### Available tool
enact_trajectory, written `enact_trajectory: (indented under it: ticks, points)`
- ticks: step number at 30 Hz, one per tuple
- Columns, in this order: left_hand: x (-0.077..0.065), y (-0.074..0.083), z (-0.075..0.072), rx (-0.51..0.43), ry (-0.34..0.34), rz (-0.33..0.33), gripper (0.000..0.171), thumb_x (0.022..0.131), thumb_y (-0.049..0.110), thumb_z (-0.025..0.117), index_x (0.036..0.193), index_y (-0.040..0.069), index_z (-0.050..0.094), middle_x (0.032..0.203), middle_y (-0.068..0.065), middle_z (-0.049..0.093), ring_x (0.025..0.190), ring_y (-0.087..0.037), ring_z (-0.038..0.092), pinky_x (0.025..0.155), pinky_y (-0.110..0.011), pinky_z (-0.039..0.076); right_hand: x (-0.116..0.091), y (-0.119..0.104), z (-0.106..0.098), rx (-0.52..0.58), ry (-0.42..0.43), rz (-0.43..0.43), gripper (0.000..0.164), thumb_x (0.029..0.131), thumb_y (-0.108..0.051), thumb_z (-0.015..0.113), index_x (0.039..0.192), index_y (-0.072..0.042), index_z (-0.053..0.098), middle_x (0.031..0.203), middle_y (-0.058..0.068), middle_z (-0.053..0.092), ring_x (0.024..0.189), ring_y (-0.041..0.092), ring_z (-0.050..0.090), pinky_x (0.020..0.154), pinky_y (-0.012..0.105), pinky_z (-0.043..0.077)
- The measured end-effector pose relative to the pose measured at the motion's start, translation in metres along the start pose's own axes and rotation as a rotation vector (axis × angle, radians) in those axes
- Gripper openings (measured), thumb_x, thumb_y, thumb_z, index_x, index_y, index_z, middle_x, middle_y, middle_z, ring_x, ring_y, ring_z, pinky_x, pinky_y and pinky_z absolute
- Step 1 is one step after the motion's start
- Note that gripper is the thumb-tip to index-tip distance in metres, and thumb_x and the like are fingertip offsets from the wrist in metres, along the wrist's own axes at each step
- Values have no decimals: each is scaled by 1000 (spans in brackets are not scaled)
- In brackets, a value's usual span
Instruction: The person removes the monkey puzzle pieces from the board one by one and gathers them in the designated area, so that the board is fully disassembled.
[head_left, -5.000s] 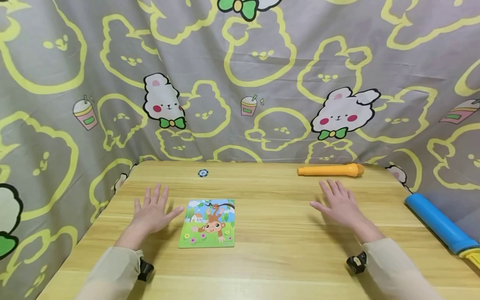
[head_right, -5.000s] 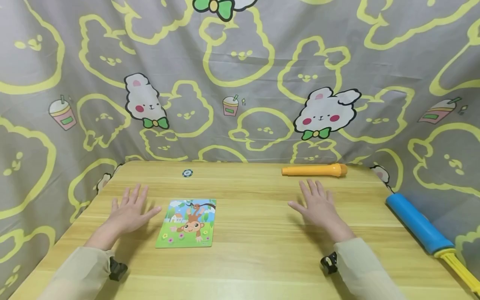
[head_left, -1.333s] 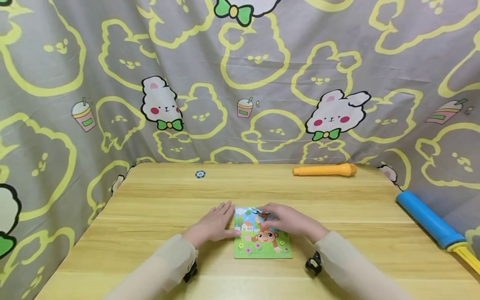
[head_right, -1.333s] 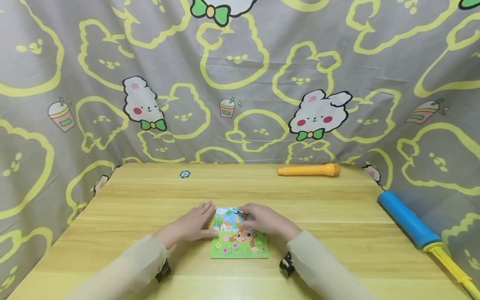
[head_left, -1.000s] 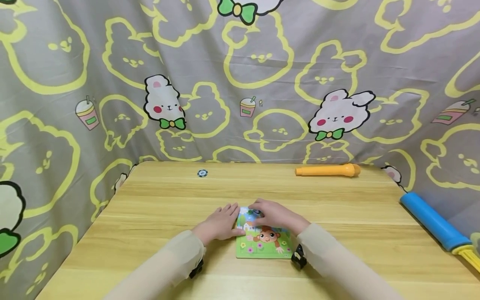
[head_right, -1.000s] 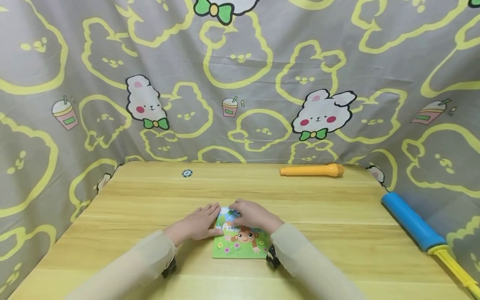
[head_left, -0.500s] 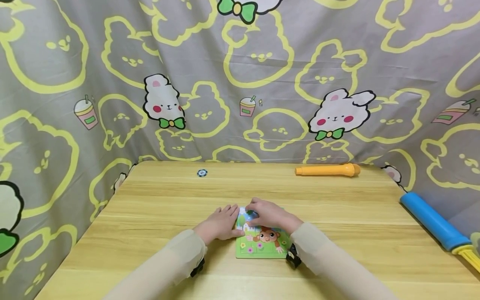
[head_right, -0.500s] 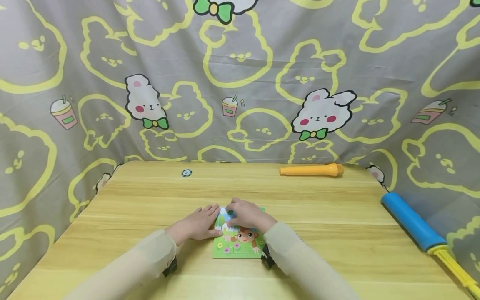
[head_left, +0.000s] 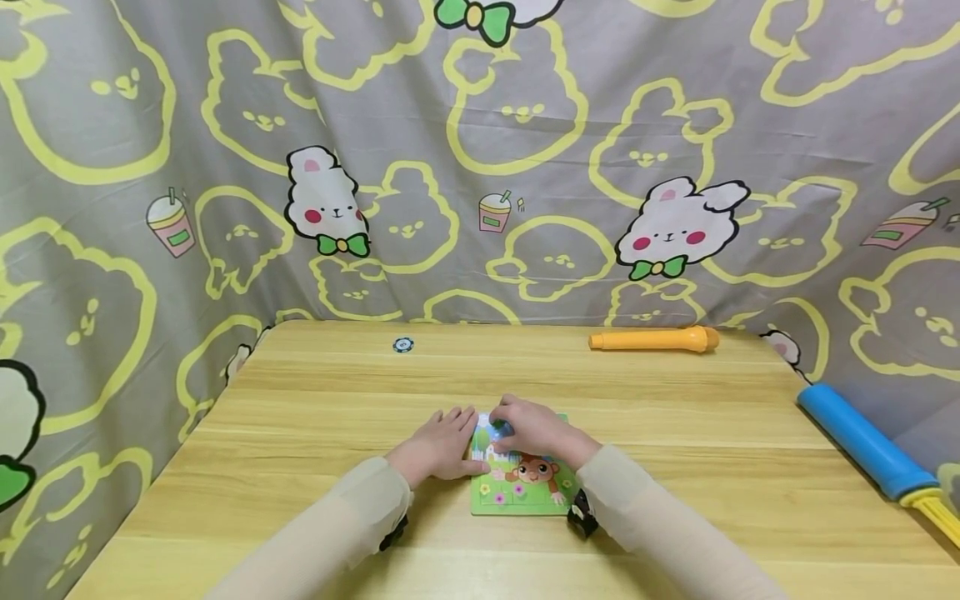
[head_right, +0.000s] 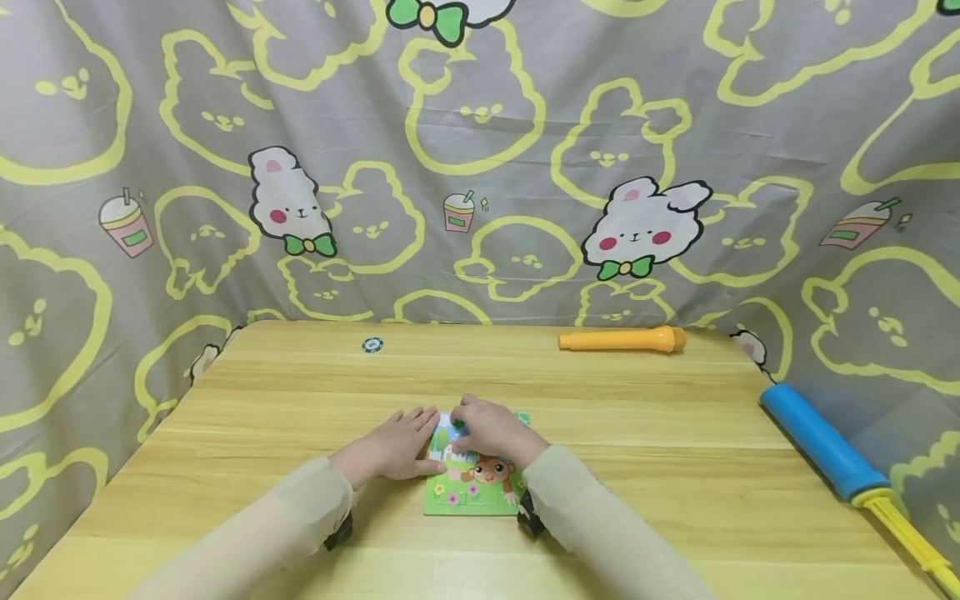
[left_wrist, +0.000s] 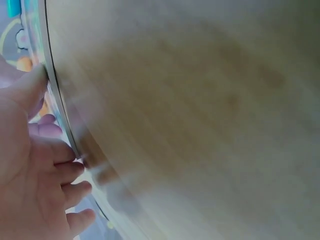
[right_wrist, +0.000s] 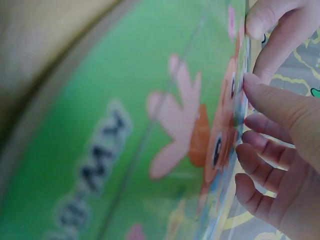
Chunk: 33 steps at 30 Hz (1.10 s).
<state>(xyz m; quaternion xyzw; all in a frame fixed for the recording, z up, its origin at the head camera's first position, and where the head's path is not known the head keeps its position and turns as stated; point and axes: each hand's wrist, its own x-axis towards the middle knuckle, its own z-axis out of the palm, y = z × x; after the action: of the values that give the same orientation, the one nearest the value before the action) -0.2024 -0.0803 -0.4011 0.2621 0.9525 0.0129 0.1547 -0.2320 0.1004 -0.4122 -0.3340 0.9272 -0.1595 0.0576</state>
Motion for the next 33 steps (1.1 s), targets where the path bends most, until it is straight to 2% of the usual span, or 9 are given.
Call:
enact_trajectory:
  ticks: [6,14,22,25,29,33]
  points:
    - [0,-1,1,6,-5,-7,92,83,64,49,145,1,23,150,-13,20,136,-28,17,109,-45,16,2,-3,-1,6,-20,26,39,82,-28,71,112,-5,61,97,0,51,81,12,53,72,29,48]
    - [0,2,0,13,-12,-14,93,82,65,49,145,1,24,150,-12,21,136,-28,18,109,-44,16,2,2,0,108,-34,28,37,82,-25,71,111,-6,57,105,2,46,89,15,52,81,33,48]
    - [0,3,-1,14,-23,-26,93,82,65,50,145,2,23,150,-11,20,136,-27,17,109,-44,15,3,7,2,200,-29,58,41,82,-23,71,114,-5,54,103,2,49,91,15,52,84,34,46]
    - [0,3,-1,15,-23,-24,93,82,64,50,145,1,23,150,-12,20,136,-27,17,109,-44,16,3,10,3,275,0,45,34,83,-17,70,112,-4,56,101,4,50,86,16,51,79,34,46]
    - [0,3,-1,17,-21,-24,92,83,63,50,145,2,22,150,-11,20,136,-27,17,109,-44,16,1,15,2,450,36,38,20,88,-5,61,108,-8,58,86,6,53,66,17,51,60,31,45]
    - [0,4,-1,24,-21,-35,92,82,63,51,145,2,23,150,-11,20,136,-27,17,109,-44,17,-1,19,0,567,70,51,18,91,-3,55,108,-8,60,77,5,56,58,17,51,52,28,43]
